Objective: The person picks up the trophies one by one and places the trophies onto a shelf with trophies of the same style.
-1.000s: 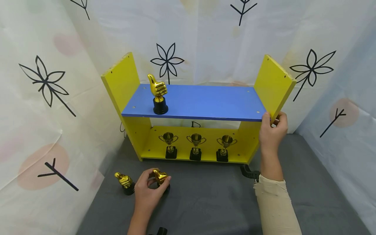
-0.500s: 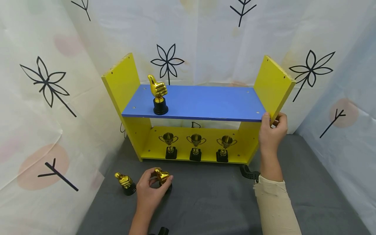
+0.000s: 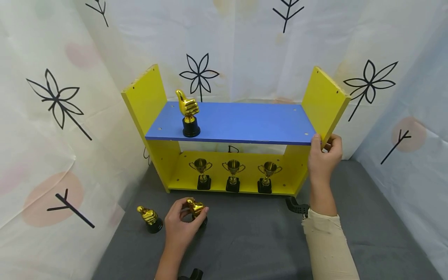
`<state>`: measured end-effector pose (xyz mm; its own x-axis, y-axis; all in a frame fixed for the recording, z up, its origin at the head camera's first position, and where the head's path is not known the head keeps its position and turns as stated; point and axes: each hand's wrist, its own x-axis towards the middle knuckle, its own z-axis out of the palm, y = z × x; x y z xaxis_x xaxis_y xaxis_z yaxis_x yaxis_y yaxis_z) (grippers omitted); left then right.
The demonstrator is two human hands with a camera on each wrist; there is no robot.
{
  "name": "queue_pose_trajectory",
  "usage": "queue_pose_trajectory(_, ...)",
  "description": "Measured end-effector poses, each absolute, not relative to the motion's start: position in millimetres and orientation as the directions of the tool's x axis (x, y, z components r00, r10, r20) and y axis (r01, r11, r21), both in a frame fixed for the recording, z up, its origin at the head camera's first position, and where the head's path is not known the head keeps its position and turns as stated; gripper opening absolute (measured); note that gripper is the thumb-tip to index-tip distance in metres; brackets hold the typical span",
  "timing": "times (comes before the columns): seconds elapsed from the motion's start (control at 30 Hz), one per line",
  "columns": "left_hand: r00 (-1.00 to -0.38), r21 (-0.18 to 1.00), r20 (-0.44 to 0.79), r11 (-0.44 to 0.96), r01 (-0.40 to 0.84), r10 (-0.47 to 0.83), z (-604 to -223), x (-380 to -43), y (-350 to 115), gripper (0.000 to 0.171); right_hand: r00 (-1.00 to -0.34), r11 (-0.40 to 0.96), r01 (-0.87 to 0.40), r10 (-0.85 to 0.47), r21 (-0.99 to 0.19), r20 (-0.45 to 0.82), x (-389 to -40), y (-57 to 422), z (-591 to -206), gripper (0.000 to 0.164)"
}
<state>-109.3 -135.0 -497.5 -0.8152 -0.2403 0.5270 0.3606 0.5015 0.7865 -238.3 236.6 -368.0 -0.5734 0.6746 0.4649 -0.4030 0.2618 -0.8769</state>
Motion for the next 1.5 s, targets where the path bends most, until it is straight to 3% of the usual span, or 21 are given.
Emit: queue_pose_trajectory(1.5,-0.802,0.776,0.562,0.465,0.426,-0.204,-486,-118,-121,0.046,-0.563,0.221,-0.439,0.687,-0.871,0.459,-236,236,-369,0.014)
